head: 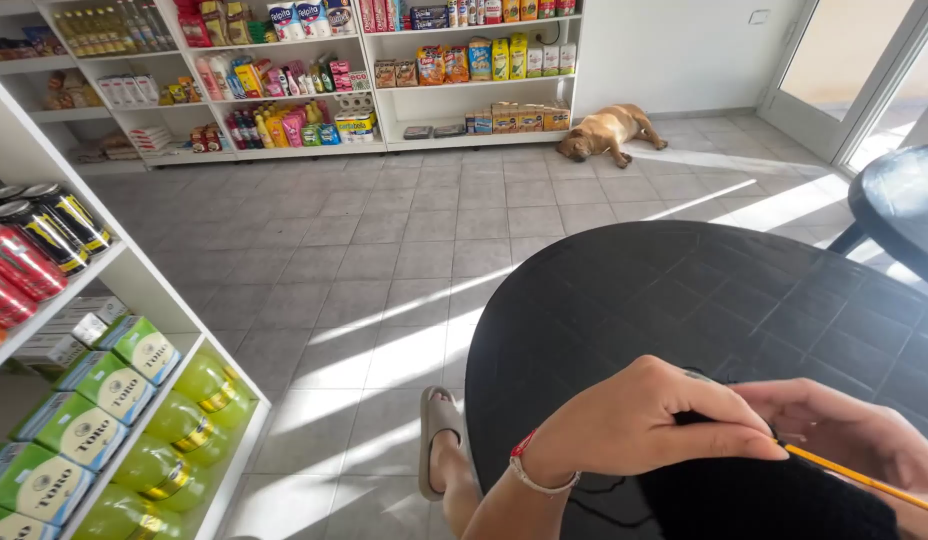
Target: A person is crocheting with black yarn using a crochet hook while sitting at a table in a store.
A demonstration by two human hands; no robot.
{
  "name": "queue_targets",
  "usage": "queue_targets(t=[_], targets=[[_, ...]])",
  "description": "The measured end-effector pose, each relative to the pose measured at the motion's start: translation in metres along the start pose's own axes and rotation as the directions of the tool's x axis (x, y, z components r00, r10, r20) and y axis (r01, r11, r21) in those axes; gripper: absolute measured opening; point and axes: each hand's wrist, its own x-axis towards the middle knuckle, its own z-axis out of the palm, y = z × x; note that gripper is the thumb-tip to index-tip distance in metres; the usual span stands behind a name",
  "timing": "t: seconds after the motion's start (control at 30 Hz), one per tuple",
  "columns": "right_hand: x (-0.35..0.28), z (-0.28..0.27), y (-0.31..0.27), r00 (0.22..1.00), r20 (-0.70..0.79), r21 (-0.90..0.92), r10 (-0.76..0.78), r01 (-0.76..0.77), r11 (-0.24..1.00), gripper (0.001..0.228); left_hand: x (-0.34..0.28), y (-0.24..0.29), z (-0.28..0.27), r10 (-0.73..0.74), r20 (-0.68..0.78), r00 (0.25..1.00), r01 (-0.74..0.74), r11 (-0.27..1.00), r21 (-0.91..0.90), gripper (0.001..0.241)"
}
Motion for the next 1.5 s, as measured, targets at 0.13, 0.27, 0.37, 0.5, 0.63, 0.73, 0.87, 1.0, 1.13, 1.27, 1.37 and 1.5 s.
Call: queue_targets(t=[0.13,0.27,0.37,0.5,0.63,0.73,0.87,1.0,1.13,1.27,1.37,1.5], targets=[[-0.004,-0.011,-0.007,0.880,-0.393,-0.006,0.265,-0.291,0.957,0.044,0.018,-0.011,-0.009,0.042,-0.025,0.999,-0.041,0.999,0.024,0.024],[0.002,-0.018,-0.007,0.639,-0.607,0.331,0.472,-0.337,0.881,0.064,0.032,-0.016,-0.016,0.062,-0.134,0.989,-0.045,0.991,0.123,0.025],[0.005,-0.009,0.017,0.804,-0.585,-0.101,0.106,-0.203,0.974,0.057,0.035,-0.022,-0.019,0.071,-0.195,0.978,-0.029,0.977,0.209,0.029],[0.030,0.042,0.020,0.541,-0.738,-0.614,-0.404,-0.290,0.734,0.013,0.036,-0.030,-0.020,0.090,-0.194,0.977,-0.030,0.956,0.292,0.032],[0.024,0.007,0.056,0.510,-0.749,-0.626,-0.424,-0.332,0.706,0.018,0.033,-0.037,-0.021,0.109,-0.217,0.970,-0.039,0.953,0.302,0.031],[0.020,-0.010,0.063,0.642,-0.636,-0.664,-0.428,-0.172,0.728,0.032,0.029,-0.035,-0.025,0.122,-0.225,0.967,-0.051,0.953,0.298,0.026],[0.016,-0.045,0.091,0.714,-0.334,-0.739,-0.615,0.206,0.641,0.034,0.026,-0.032,-0.026,0.116,-0.167,0.979,-0.065,0.957,0.284,0.026],[0.019,-0.029,0.086,0.727,-0.344,-0.672,-0.594,0.251,0.697,0.019,0.026,-0.033,-0.024,0.091,-0.151,0.984,-0.058,0.976,0.212,0.024],[0.024,-0.009,0.077,0.689,-0.458,-0.623,-0.561,0.202,0.756,0.015,0.025,-0.002,-0.034,-0.068,-0.235,0.970,0.096,0.989,0.113,0.039],[0.031,0.021,0.057,0.622,-0.682,-0.338,-0.384,0.197,0.920,0.004,0.025,-0.010,-0.044,-0.150,-0.139,0.979,0.164,0.982,0.094,0.040],[0.037,0.035,0.048,0.561,-0.762,-0.251,-0.323,0.204,0.946,0.006,0.030,-0.015,-0.046,-0.219,-0.167,0.961,0.228,0.973,0.042,0.032],[0.039,0.038,0.042,0.520,-0.790,-0.236,-0.325,0.231,0.944,0.008,0.034,-0.015,-0.047,-0.275,-0.211,0.938,0.282,0.959,0.002,0.035]])
